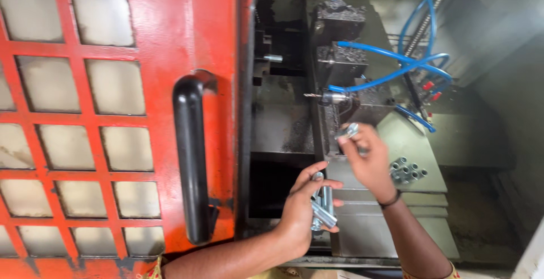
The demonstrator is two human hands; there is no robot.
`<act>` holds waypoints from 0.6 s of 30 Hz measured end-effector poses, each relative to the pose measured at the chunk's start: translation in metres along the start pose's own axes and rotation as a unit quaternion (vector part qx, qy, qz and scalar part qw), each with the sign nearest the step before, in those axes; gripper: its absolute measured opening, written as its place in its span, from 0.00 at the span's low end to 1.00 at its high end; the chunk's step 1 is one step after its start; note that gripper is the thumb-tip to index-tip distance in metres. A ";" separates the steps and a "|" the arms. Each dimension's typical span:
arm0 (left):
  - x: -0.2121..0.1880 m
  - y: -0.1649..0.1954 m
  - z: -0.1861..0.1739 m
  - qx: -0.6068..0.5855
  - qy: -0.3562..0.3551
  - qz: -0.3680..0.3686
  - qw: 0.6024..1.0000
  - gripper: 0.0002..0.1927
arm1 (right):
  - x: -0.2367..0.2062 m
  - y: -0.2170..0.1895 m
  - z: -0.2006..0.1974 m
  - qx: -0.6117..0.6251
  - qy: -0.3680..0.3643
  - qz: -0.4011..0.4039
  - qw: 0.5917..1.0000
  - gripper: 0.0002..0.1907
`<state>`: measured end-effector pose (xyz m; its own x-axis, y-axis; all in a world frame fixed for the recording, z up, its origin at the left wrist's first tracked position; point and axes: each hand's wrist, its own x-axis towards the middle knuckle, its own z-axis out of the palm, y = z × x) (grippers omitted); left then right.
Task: The person loads small metal cylindrical parts into a red industrial machine, presses a button to start the cycle, and then collects the processed parts from the machine bed. They place the finished parts into cardboard boxes on the floor.
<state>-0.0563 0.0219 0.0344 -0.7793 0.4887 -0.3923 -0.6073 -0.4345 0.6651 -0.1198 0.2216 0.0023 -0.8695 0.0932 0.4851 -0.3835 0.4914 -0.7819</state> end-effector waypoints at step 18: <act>0.042 -0.003 -0.022 -0.134 -0.014 0.027 0.990 0.15 | 0.225 0.152 0.244 0.514 0.179 0.310 0.779 0.09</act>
<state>-0.0908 0.0273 0.0024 -0.8095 0.4789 -0.3397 -0.5869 -0.6441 0.4905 -0.4494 0.1056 -0.1031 -0.9149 0.3634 -0.1759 -0.1320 -0.6809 -0.7204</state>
